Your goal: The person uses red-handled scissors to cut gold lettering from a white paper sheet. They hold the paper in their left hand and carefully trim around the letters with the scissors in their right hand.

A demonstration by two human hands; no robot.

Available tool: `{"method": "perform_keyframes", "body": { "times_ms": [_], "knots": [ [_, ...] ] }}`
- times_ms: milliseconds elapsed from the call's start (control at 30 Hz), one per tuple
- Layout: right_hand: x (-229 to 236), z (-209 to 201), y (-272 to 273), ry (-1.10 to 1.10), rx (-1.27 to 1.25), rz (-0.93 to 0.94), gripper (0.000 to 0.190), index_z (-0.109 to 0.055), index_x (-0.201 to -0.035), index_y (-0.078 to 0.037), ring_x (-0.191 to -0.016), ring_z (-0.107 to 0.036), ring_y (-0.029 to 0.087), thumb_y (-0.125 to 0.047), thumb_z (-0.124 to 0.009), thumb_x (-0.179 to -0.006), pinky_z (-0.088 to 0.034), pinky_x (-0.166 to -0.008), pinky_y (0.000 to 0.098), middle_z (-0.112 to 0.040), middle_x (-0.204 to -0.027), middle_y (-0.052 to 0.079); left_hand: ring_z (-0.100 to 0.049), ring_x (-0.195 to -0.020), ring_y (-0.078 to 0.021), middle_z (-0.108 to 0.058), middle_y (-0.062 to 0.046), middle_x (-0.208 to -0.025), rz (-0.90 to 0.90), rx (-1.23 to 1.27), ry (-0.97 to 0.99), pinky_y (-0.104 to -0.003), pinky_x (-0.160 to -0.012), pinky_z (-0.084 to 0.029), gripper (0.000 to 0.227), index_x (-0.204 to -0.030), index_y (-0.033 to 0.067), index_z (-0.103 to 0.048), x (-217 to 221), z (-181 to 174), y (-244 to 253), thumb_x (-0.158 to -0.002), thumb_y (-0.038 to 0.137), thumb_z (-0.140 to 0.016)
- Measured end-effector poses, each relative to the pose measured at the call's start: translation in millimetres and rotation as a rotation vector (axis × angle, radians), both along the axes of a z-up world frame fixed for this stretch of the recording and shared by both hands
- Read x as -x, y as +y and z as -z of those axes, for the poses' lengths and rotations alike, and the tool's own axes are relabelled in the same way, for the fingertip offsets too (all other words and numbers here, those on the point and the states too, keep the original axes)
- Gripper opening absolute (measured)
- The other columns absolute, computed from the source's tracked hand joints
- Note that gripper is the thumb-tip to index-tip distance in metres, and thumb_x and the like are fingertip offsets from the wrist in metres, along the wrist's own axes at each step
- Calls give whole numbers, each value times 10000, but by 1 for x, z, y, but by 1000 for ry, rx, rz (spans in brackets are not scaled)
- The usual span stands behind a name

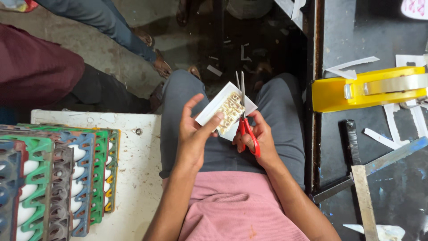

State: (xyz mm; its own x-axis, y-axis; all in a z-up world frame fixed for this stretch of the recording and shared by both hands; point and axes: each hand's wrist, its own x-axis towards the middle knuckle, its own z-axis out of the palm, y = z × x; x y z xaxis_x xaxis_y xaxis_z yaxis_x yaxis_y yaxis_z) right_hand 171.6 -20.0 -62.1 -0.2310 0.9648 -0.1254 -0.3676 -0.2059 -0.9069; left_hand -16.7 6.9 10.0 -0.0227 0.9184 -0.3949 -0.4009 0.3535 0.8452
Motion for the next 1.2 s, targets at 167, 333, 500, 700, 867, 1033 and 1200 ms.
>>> {"method": "perform_keyframes", "body": {
  "times_ms": [167,333,500,700,867,1033,1200],
  "knots": [
    [0,-3,1,-30,-24,41,896,-427,-1347,6,-548,-627,151,-591,-810,-800,-588,-685,325,-646,-703,67,-657,-893,-81,-704,-60,-1081,39,1,-92,-221,-637,-518,654,-1380,18,-505,-13,-1,-4,-822,137,-825],
    [-1,-3,-1,-17,-37,50,880,-424,-1350,8,-547,-624,153,-568,-812,-810,-584,-680,323,-646,-716,68,-659,-881,-66,-709,-47,-1077,52,0,-68,-203,-651,-517,536,-1310,31,-580,-17,-3,-10,-836,135,-807],
    [4,-3,-1,25,-34,63,779,-438,-1286,6,-536,-607,163,-504,-828,-845,-585,-685,345,-621,-725,72,-638,-839,-80,-715,-68,-1052,-31,-54,-79,-220,-652,-502,368,-1223,-4,-636,-22,-3,-15,-898,106,-768],
    [13,-28,-8,72,-127,55,684,-502,-1198,-1,-559,-605,180,-544,-788,-895,-587,-700,366,-609,-714,67,-648,-959,-100,-689,-58,-1085,-239,-212,-130,-259,-816,-532,301,-1201,-18,-641,-22,-15,-7,-941,93,-744],
    [31,-79,16,70,-272,24,664,-525,-1217,4,-552,-582,179,-553,-766,-945,-575,-689,367,-590,-743,60,-642,-1014,-98,-691,-37,-1106,-308,-477,-78,-260,-913,-531,298,-1206,-5,-659,-4,-51,28,-931,76,-742],
    [54,-140,47,179,-433,-6,737,-504,-1252,13,-552,-576,178,-572,-812,-927,-550,-639,335,-591,-785,75,-649,-916,-127,-700,-83,-1015,-446,-800,-262,-289,-855,-530,210,-1103,-70,-633,-5,-106,52,-1048,72,-778],
    [76,-166,45,215,-521,79,834,-495,-1272,31,-588,-563,160,-611,-817,-849,-461,-549,274,-573,-855,46,-689,-903,-113,-717,-76,-1021,-439,-893,-238,-265,-828,-564,241,-1117,-25,-625,-17,-136,35,-1044,64,-837]
  ]
}}
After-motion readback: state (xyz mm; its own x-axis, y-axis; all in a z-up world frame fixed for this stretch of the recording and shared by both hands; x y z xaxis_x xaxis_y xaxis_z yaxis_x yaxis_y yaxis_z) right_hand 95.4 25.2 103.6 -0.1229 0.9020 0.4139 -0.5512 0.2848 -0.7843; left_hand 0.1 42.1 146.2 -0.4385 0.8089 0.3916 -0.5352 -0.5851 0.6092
